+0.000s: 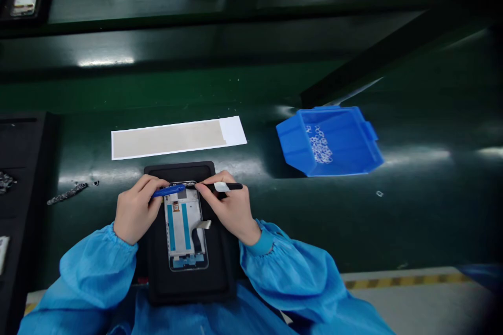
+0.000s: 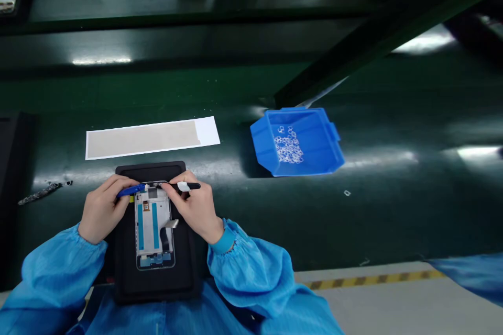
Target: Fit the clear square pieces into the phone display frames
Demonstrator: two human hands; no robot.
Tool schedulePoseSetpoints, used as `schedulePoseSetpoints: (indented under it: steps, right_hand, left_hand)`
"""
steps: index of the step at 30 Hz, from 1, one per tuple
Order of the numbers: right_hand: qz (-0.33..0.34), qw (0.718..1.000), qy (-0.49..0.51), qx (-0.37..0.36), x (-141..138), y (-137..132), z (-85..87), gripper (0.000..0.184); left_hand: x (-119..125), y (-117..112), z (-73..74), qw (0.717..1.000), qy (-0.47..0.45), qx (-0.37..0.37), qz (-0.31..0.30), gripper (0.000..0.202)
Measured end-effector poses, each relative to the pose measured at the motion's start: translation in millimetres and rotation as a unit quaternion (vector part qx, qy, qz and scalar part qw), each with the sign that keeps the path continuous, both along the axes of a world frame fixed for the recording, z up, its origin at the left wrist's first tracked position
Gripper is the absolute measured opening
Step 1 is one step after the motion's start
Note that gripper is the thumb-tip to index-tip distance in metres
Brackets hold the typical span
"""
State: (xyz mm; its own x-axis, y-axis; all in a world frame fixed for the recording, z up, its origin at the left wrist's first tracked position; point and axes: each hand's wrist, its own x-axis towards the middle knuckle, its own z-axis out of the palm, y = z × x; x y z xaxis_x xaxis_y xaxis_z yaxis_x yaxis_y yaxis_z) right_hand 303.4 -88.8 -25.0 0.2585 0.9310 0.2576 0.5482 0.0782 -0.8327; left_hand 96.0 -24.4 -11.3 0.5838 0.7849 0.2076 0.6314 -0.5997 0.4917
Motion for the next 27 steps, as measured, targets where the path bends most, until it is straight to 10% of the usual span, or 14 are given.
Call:
schedulePoseSetpoints:
  steps: [27]
  right_hand:
    - [0.012, 0.999, -0.006, 0.033, -3.2, -3.0, -2.7, 0.011]
  left_hand:
    - [-1.0, 0.1, -1.3, 1.0, 0.022, -0.009, -0.004, 0.026]
